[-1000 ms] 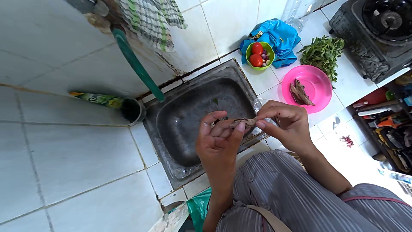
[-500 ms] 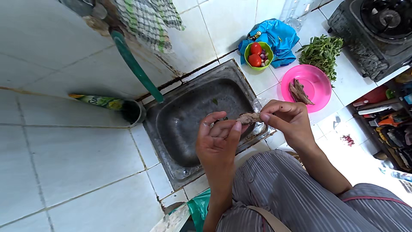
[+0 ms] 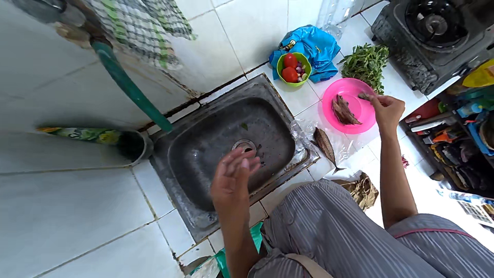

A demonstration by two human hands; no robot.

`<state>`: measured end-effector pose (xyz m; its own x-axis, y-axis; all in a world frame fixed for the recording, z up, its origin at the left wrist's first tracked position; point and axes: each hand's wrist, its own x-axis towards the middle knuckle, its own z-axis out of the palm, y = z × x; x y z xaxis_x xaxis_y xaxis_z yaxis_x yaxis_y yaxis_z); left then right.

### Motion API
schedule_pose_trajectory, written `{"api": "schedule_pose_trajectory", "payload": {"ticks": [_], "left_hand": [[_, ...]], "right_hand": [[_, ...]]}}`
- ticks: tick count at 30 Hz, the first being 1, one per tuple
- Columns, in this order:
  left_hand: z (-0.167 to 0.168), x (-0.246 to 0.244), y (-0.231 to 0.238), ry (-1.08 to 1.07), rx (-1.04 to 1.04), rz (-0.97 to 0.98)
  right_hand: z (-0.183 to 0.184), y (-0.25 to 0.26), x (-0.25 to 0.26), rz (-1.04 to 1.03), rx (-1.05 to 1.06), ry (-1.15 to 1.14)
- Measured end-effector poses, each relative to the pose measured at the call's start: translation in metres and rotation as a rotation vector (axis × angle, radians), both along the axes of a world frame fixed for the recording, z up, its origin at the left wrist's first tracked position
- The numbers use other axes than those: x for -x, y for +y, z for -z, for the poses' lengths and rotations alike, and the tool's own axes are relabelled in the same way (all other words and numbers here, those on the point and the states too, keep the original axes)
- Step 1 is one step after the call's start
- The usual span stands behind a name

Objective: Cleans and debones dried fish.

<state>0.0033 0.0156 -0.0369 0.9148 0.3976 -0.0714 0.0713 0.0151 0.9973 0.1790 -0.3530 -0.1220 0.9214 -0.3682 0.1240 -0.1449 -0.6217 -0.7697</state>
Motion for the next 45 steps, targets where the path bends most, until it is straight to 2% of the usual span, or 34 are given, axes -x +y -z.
{"api": "schedule_pose_trajectory", "payload": {"ticks": [4,9,16,24,27,30,32,35,40,45], "left_hand": [[0.002,-0.002,0.001,0.026,-0.006,-0.046],[-0.001,-0.008,-0.008,0.0,-0.013,-0.012],[0.002,-0.007,-0.004,-0.026,-0.018,-0.011],[0.008,-0.001,0.004,0.023,-0.024,-0.046],[0.008,-0.004,0.001,0.013,-0.008,-0.049],[0.009,-0.007,-0.001,0.01,-0.013,-0.045],[0.009,-0.008,-0.003,0.014,-0.016,-0.037],[0.008,-0.008,-0.005,0.014,-0.015,-0.037],[0.01,-0.006,-0.003,0.003,-0.017,-0.028],[0.011,-0.006,-0.004,0.01,-0.017,-0.028]], "right_hand": [[0.037,-0.031,0.0,0.158,0.033,0.215],[0.056,-0.004,0.0,0.115,-0.003,0.278],[0.057,0.028,-0.004,0.128,0.102,0.417],[0.052,0.03,0.008,-0.023,0.231,0.27],[0.042,0.037,0.013,-0.136,0.178,0.264],[0.032,0.054,0.025,-0.38,0.129,0.422],[0.042,0.068,0.042,-0.482,0.141,0.435],[0.03,0.096,0.063,-0.442,0.191,0.533],[0.032,0.11,0.062,-0.368,0.287,0.762],[0.037,0.118,0.064,-0.359,0.31,0.766]]}}
